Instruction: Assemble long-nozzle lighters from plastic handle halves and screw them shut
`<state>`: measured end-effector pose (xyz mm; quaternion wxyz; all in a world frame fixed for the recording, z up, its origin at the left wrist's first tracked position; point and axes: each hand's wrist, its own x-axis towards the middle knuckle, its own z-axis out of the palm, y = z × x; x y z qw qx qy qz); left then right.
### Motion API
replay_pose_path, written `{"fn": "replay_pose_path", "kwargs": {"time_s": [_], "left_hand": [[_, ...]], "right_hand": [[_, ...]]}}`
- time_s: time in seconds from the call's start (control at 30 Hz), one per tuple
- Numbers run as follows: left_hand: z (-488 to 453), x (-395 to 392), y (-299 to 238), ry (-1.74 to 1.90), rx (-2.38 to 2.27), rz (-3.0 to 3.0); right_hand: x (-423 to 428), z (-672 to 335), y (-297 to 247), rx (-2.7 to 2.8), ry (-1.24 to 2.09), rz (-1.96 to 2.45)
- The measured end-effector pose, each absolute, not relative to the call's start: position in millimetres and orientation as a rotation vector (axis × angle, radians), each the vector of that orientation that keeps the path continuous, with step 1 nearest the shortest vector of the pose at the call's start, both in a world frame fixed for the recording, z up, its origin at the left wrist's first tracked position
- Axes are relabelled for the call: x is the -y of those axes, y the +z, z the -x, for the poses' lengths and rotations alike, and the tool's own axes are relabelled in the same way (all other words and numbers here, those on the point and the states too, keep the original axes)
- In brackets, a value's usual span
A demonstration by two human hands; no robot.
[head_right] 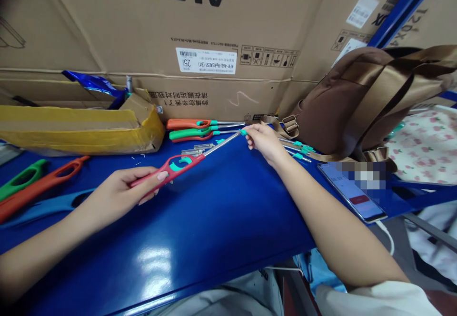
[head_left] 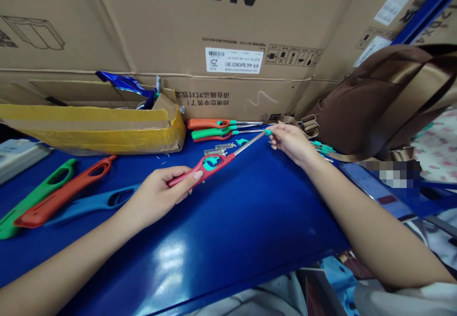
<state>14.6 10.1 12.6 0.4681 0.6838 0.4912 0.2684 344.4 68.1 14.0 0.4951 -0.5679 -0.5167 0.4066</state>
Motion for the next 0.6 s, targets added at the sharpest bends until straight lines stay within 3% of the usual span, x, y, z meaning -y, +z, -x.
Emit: {"fn": "replay_pose_path", "kwargs": {"time_s": [0.6], "left_hand": [[-12.2,-7.5,5.8,0.741,-1.208,-1.832]], "right_hand": [[-58.9,-333.1,18.5,1.090,1.311,1.094]]}}
